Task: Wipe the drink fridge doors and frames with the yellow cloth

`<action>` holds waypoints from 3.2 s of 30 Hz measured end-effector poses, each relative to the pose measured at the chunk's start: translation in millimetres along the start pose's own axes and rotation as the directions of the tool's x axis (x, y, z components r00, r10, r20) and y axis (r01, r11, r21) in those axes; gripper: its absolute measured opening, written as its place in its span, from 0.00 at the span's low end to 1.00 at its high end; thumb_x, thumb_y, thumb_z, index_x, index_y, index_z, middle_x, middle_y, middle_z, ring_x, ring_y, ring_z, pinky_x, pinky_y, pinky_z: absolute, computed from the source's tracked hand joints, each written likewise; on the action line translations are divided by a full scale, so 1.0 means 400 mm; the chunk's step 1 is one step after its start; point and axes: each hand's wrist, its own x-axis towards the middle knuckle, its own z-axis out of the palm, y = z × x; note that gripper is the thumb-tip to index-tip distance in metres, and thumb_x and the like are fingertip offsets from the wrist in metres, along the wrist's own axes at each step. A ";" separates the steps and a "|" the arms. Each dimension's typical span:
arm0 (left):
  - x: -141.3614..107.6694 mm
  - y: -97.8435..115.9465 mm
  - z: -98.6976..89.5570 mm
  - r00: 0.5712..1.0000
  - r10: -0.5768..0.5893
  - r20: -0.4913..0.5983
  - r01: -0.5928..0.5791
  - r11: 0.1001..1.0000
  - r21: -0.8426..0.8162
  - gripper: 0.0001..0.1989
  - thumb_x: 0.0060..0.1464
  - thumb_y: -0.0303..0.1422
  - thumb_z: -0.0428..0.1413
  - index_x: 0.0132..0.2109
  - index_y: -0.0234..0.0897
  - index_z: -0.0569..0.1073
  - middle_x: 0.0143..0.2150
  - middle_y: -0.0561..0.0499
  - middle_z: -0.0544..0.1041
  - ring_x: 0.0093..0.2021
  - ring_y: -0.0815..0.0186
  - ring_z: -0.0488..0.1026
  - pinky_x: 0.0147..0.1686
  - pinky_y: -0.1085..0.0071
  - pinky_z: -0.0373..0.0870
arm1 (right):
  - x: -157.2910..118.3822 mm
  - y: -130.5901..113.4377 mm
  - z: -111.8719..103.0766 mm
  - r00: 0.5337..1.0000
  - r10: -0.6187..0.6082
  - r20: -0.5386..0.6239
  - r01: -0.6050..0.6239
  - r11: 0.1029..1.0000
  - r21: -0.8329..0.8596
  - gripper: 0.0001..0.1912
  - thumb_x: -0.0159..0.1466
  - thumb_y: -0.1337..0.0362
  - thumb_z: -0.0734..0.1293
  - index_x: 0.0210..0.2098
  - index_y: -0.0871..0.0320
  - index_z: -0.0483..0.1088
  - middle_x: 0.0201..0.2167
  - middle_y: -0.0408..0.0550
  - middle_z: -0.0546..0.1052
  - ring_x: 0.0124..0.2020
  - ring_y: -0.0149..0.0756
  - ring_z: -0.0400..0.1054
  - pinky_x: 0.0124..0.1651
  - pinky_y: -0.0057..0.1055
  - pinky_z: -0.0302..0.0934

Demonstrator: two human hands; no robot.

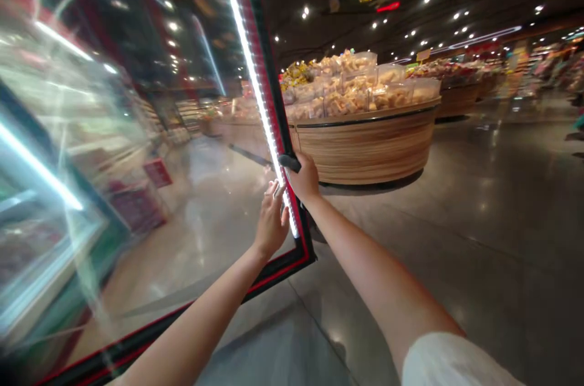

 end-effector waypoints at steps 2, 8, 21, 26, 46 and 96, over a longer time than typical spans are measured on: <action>0.044 0.014 -0.020 1.000 0.013 -0.022 -0.012 0.999 0.051 0.32 0.62 0.23 0.47 0.71 0.41 0.58 0.75 0.40 0.57 0.77 0.54 0.48 0.72 0.47 0.53 | 0.108 -0.053 0.006 0.994 -0.109 -0.032 0.108 0.994 -0.023 0.21 0.59 0.65 0.69 0.52 0.54 0.74 0.51 0.49 0.77 0.56 0.46 0.69 0.65 0.47 0.61; 0.166 0.049 -0.046 0.992 -0.067 -0.104 0.080 0.989 0.128 0.35 0.62 0.23 0.48 0.73 0.43 0.53 0.76 0.42 0.54 0.77 0.57 0.46 0.72 0.50 0.54 | 0.271 -0.133 0.027 0.980 -0.192 -0.041 0.196 0.969 0.148 0.24 0.58 0.65 0.69 0.55 0.53 0.71 0.56 0.48 0.76 0.61 0.45 0.66 0.69 0.46 0.56; 0.246 0.078 -0.132 0.996 -0.011 0.085 -0.019 0.939 0.343 0.33 0.62 0.23 0.46 0.73 0.41 0.55 0.77 0.41 0.53 0.78 0.55 0.41 0.72 0.45 0.50 | -0.075 0.022 0.000 0.900 0.380 0.215 -0.434 0.832 0.346 0.26 0.52 0.63 0.69 0.51 0.53 0.76 0.53 0.49 0.80 0.56 0.49 0.73 0.66 0.52 0.61; 0.282 0.109 -0.150 0.988 0.019 0.155 -0.084 0.899 0.430 0.33 0.62 0.21 0.44 0.73 0.37 0.55 0.76 0.40 0.54 0.77 0.57 0.43 0.73 0.47 0.48 | 0.071 -0.037 0.037 0.954 0.242 0.177 -0.298 0.831 0.470 0.32 0.57 0.63 0.68 0.61 0.52 0.70 0.63 0.46 0.73 0.62 0.42 0.68 0.68 0.42 0.60; 0.313 0.108 -0.155 0.828 0.341 0.445 -0.542 0.687 0.484 0.19 0.67 0.22 0.46 0.58 0.36 0.74 0.65 0.41 0.73 0.73 0.53 0.56 0.73 0.40 0.50 | -0.400 0.154 -0.023 0.789 0.591 0.164 -0.614 0.765 0.196 0.34 0.47 0.71 0.64 0.55 0.56 0.76 0.58 0.51 0.77 0.63 0.48 0.68 0.70 0.44 0.57; 0.165 0.338 -0.337 0.916 0.185 0.356 -0.386 0.650 0.654 0.50 0.66 0.44 0.54 0.75 0.26 0.29 0.75 0.25 0.28 0.75 0.42 0.31 0.69 0.43 0.57 | -0.336 -0.214 -0.284 0.966 0.012 0.258 -0.156 0.824 0.545 0.38 0.61 0.76 0.60 0.68 0.42 0.64 0.70 0.40 0.65 0.71 0.39 0.58 0.73 0.44 0.53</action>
